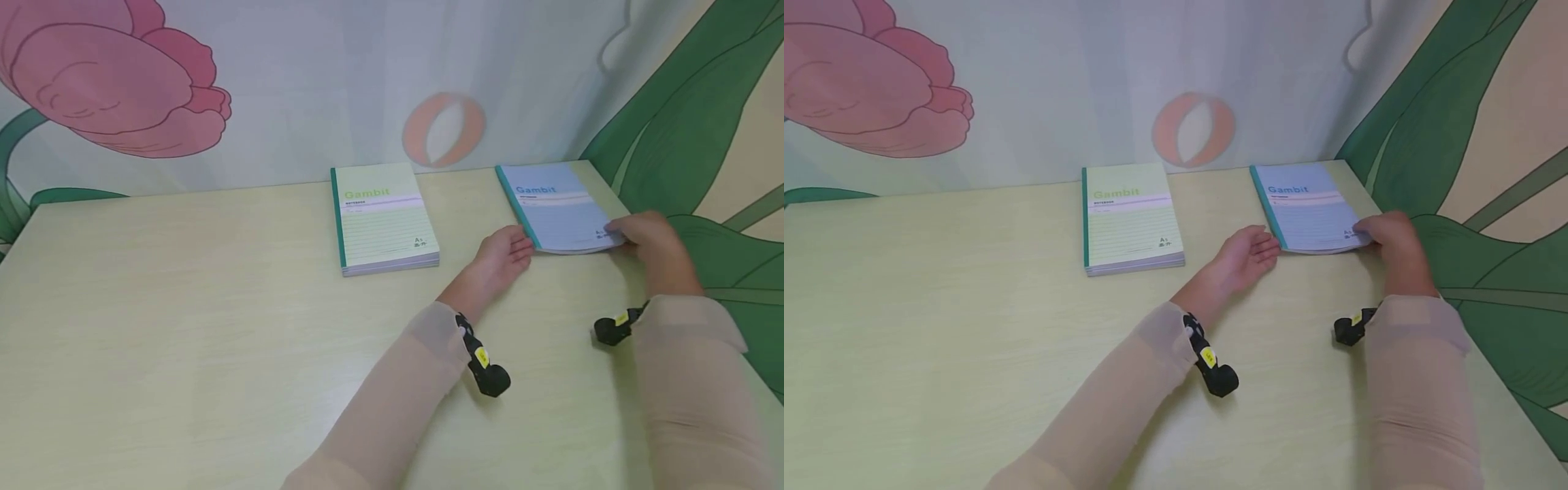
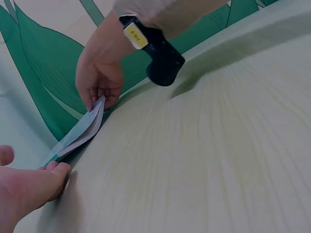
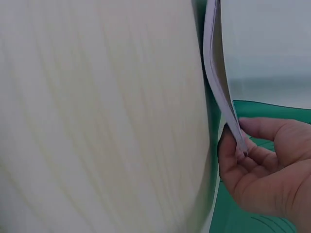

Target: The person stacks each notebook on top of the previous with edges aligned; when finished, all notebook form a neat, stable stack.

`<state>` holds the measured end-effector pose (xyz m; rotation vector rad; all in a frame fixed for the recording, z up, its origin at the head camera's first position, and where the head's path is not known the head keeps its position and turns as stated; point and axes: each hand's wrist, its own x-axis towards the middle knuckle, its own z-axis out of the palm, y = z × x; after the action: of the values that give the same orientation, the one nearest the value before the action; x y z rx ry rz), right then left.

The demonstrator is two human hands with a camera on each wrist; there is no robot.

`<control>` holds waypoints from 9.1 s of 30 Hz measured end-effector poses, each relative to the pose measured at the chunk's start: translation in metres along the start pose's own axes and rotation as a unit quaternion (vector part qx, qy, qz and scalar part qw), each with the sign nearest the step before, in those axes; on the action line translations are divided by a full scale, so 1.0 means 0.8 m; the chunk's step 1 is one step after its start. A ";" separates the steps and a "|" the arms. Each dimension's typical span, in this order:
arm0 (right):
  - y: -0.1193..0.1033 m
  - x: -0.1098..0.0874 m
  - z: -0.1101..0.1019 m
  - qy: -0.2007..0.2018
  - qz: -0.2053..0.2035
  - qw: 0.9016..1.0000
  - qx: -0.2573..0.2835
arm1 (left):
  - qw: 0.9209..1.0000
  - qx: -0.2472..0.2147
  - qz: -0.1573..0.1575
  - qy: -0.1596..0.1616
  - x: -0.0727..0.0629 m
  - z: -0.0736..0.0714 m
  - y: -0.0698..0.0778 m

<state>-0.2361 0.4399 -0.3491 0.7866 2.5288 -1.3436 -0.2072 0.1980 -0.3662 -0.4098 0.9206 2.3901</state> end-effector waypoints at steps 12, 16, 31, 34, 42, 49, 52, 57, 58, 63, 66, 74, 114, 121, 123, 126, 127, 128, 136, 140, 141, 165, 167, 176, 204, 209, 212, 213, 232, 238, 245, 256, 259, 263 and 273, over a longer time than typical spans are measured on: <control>0.003 -0.003 -0.009 -0.105 0.032 0.982 0.154 | 0.999 0.049 0.004 0.000 -0.003 -0.007 0.009; 0.001 -0.006 -0.010 -0.116 0.037 0.978 0.172 | 0.999 0.050 0.007 0.004 -0.003 -0.007 0.009; -0.003 -0.010 -0.010 -0.156 0.033 0.931 0.329 | 0.996 0.073 0.039 0.013 -0.001 -0.007 0.014; -0.004 -0.011 -0.010 -0.168 0.030 0.921 0.351 | 0.995 0.082 0.054 0.025 0.000 -0.007 0.012; -0.008 -0.017 -0.008 -0.189 0.007 0.898 0.397 | 0.984 0.137 0.101 0.060 0.003 -0.004 0.005; -0.009 -0.022 -0.009 -0.182 -0.019 0.896 0.404 | 0.978 0.159 0.105 0.079 0.001 -0.001 0.005; -0.008 -0.023 -0.008 -0.183 -0.027 0.896 0.403 | 0.977 0.165 0.104 0.084 0.001 -0.002 0.005; -0.008 -0.028 -0.008 -0.180 -0.034 0.895 0.406 | 0.975 0.175 0.113 0.082 0.002 -0.003 0.007; -0.008 -0.028 -0.008 -0.181 -0.036 0.894 0.408 | 0.974 0.177 0.114 0.080 0.002 -0.004 0.007; -0.011 -0.032 -0.007 -0.184 -0.045 0.884 0.428 | 0.969 0.195 0.125 0.081 0.002 -0.004 0.008; -0.012 -0.034 -0.005 -0.187 -0.058 0.878 0.437 | 0.967 0.199 0.134 0.086 0.001 -0.005 0.009; -0.014 -0.037 -0.001 -0.197 -0.074 0.869 0.448 | 0.963 0.211 0.144 0.084 -0.001 -0.007 0.013; -0.035 -0.047 0.014 -0.191 -0.087 0.871 0.445 | 0.949 0.247 0.177 0.080 -0.022 -0.014 0.043; -0.036 -0.047 0.015 -0.191 -0.090 0.868 0.448 | 0.947 0.263 0.169 0.073 -0.025 -0.014 0.048; -0.037 -0.047 0.016 -0.193 -0.092 0.866 0.452 | 0.948 0.261 0.169 0.071 -0.026 -0.015 0.050; -0.040 -0.047 0.017 -0.197 -0.095 0.865 0.453 | 0.949 0.256 0.170 0.068 -0.028 -0.016 0.052; -0.041 -0.048 0.018 -0.198 -0.097 0.864 0.453 | 0.950 0.255 0.170 0.066 -0.029 -0.016 0.054; -0.041 -0.048 0.018 -0.199 -0.097 0.863 0.453 | 0.950 0.254 0.171 0.065 -0.029 -0.016 0.055; -0.046 -0.051 0.025 -0.209 -0.108 0.861 0.452 | 0.950 0.249 0.179 0.054 -0.031 -0.021 0.061; -0.047 -0.052 0.028 -0.211 -0.112 0.862 0.448 | 0.951 0.248 0.175 0.055 -0.032 -0.024 0.063; -0.048 -0.053 0.028 -0.211 -0.114 0.862 0.447 | 0.952 0.247 0.175 0.055 -0.033 -0.025 0.063; -0.059 -0.063 0.037 -0.213 -0.137 0.856 0.451 | 0.950 0.243 0.186 0.053 -0.041 -0.032 0.075; -0.061 -0.064 0.037 -0.214 -0.141 0.857 0.448 | 0.951 0.239 0.186 0.055 -0.042 -0.032 0.076; -0.069 -0.074 0.041 -0.218 -0.148 0.854 0.449 | 0.951 0.237 0.191 0.055 -0.047 -0.036 0.082; -0.093 -0.093 0.067 -0.218 -0.193 0.850 0.438 | 0.946 0.257 0.191 0.043 -0.064 -0.057 0.119; -0.097 -0.097 0.071 -0.222 -0.190 0.853 0.433 | 0.945 0.267 0.184 0.045 -0.066 -0.064 0.125; -0.099 -0.099 0.074 -0.221 -0.193 0.857 0.425 | 0.946 0.264 0.183 0.043 -0.068 -0.068 0.129; -0.100 -0.099 0.076 -0.220 -0.194 0.858 0.422 | 0.946 0.264 0.182 0.043 -0.069 -0.070 0.130; -0.109 -0.106 0.097 -0.218 -0.203 0.871 0.391 | 0.944 0.288 0.154 0.042 -0.088 -0.089 0.147; -0.113 -0.107 0.104 -0.219 -0.203 0.874 0.383 | 0.943 0.295 0.144 0.049 -0.092 -0.094 0.151; -0.115 -0.106 0.110 -0.213 -0.204 0.877 0.379 | 0.944 0.292 0.147 0.050 -0.094 -0.098 0.153; -0.121 -0.106 0.121 -0.206 -0.208 0.888 0.356 | 0.948 0.276 0.152 0.052 -0.096 -0.107 0.154; -0.122 -0.106 0.124 -0.207 -0.209 0.886 0.359 | 0.949 0.272 0.152 0.054 -0.096 -0.110 0.153; -0.122 -0.106 0.127 -0.213 -0.213 0.883 0.361 | 0.951 0.266 0.149 0.057 -0.096 -0.112 0.153; -0.125 -0.106 0.136 -0.220 -0.204 0.886 0.353 | 0.954 0.251 0.150 0.066 -0.102 -0.119 0.155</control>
<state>-0.2268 0.2752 -0.3077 -0.0238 1.8805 -2.3194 -0.2054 0.0251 -0.3330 -0.2443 1.7022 2.2854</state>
